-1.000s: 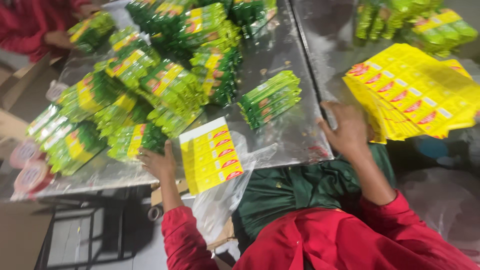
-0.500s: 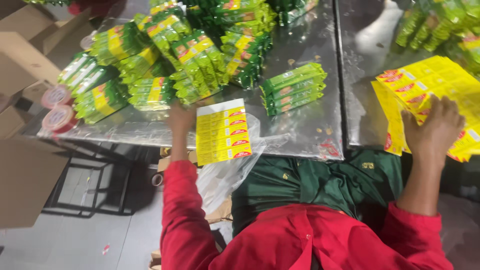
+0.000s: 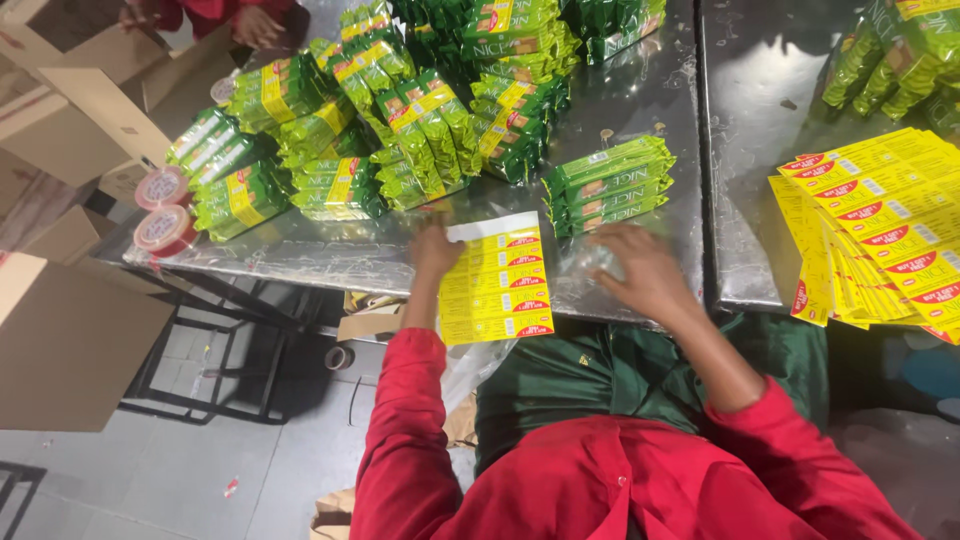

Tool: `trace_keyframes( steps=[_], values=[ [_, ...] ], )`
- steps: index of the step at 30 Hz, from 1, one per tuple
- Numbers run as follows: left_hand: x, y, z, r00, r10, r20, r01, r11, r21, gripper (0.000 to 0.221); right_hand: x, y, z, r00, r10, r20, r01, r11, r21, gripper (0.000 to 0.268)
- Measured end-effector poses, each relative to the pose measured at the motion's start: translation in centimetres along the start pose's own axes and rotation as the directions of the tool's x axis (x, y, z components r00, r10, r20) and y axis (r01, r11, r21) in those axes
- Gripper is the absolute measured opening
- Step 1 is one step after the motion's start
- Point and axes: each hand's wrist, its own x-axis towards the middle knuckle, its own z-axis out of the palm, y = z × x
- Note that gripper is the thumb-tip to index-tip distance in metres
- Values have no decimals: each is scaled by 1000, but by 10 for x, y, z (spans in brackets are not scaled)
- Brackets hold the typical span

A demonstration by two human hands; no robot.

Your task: The person peels promotional stickers from a sheet and applies them to green packages of biscuits stacked on a metal table, repeatedly handling the packages and the sticker sheets.

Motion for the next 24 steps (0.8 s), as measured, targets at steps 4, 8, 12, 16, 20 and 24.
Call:
trace_keyframes(
  steps=[4, 8, 12, 16, 20, 24],
  values=[
    [3, 41, 21, 944, 308, 114, -232, 871, -432, 96, 23, -12, 34, 994, -110, 29, 110, 994, -1, 51],
    [21, 72, 34, 903, 266, 337, -235, 963, -131, 106, 14, -18, 61, 995, -93, 26, 92, 995, 31, 49],
    [43, 79, 36, 858, 333, 392, -224, 928, -298, 93, -5, -7, 68, 995, -102, 6, 101, 994, 44, 37],
    [42, 78, 8, 805, 328, 494, -128, 910, -395, 48, -11, 5, 57, 999, -43, -33, 46, 994, 102, 35],
    [14, 74, -61, 924, 353, 146, -154, 695, -703, 31, -7, 8, 31, 983, 12, -186, 22, 983, 184, 38],
    [-41, 55, -110, 952, -36, -303, -277, 320, -906, 24, -1, 6, 12, 948, 49, -314, 37, 964, 264, 38]
  ],
)
